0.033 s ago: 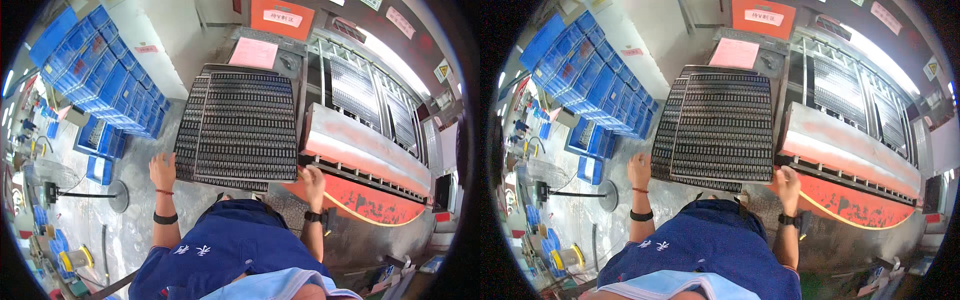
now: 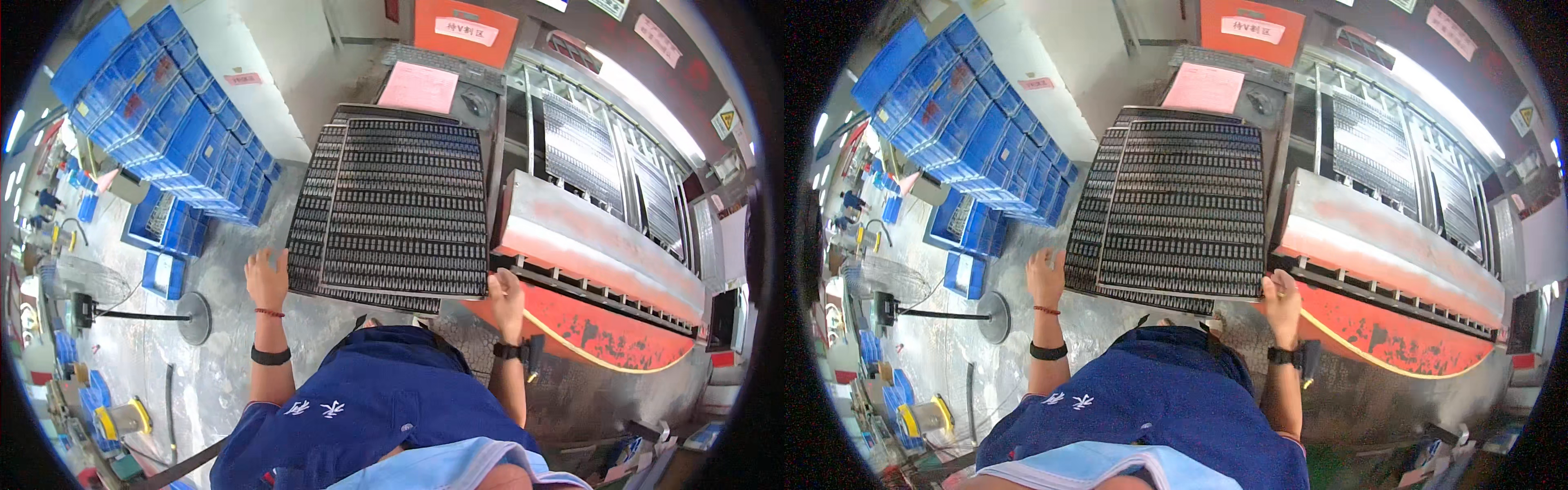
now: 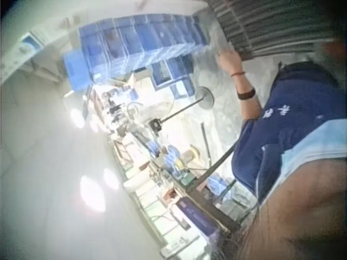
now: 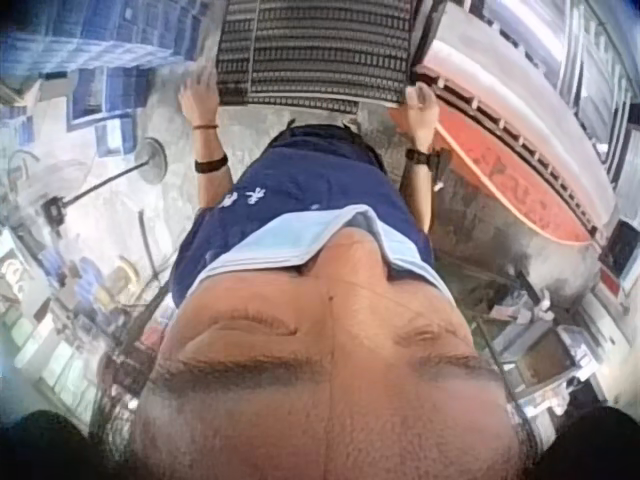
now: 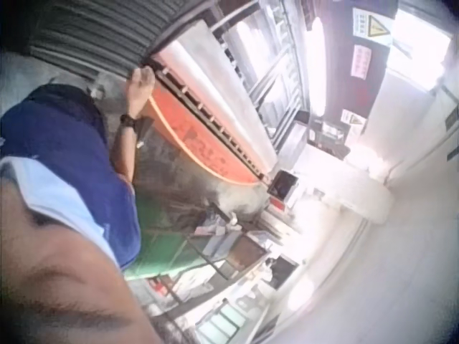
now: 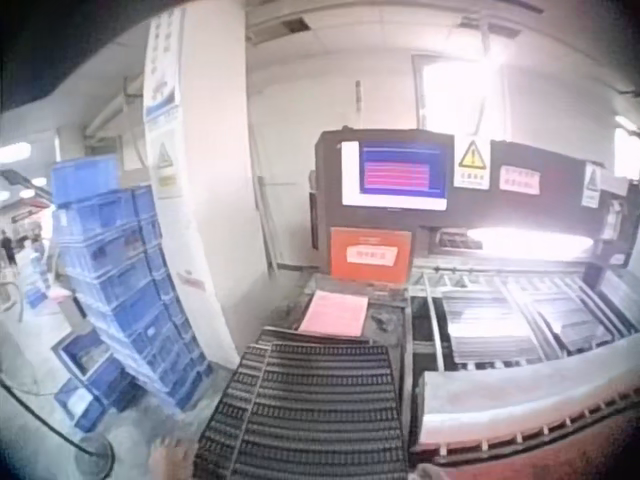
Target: Feeding metal grids into an industrial processing machine and collecting the output components.
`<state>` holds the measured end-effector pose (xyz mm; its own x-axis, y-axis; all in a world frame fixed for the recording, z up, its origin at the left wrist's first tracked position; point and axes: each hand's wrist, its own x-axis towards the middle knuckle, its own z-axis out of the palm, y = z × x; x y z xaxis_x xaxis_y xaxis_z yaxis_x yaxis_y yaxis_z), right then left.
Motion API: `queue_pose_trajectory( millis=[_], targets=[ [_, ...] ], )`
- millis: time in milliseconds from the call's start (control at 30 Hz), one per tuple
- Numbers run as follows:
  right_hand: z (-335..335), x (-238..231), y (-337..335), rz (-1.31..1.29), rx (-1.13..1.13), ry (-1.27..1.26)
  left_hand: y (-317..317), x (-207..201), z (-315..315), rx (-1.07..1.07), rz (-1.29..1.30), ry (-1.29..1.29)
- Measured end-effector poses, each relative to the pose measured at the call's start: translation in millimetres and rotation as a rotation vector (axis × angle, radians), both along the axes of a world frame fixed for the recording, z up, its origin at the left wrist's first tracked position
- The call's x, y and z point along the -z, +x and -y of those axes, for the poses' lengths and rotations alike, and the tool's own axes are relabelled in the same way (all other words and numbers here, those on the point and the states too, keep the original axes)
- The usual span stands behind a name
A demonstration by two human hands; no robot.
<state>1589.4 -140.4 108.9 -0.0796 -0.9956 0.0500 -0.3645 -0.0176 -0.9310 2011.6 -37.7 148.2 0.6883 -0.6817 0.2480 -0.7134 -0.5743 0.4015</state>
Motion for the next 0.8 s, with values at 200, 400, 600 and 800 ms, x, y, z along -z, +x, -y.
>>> queue_pose_trajectory(
  millis=[200, 400, 600, 800],
  targets=[
    [25.9, 16.1, 27.6, -0.461, -0.064, 0.008, 7.7, 27.3, 9.0, 0.036, -0.29, 0.09],
    [6.7, 22.0, 47.4, -0.531, -0.034, -0.129, 2.1, 34.6, 9.5, -0.051, -0.334, 0.204],
    [-24.4, 11.6, 77.3, -0.488, -0.176, -0.235, -0.3, 39.1, -15.1, -0.047, -0.432, 0.026],
    [-10.2, -5.8, 73.5, -0.555, -0.202, -0.298, 15.1, 49.0, -40.9, -0.111, -0.356, -0.019]
  ],
)
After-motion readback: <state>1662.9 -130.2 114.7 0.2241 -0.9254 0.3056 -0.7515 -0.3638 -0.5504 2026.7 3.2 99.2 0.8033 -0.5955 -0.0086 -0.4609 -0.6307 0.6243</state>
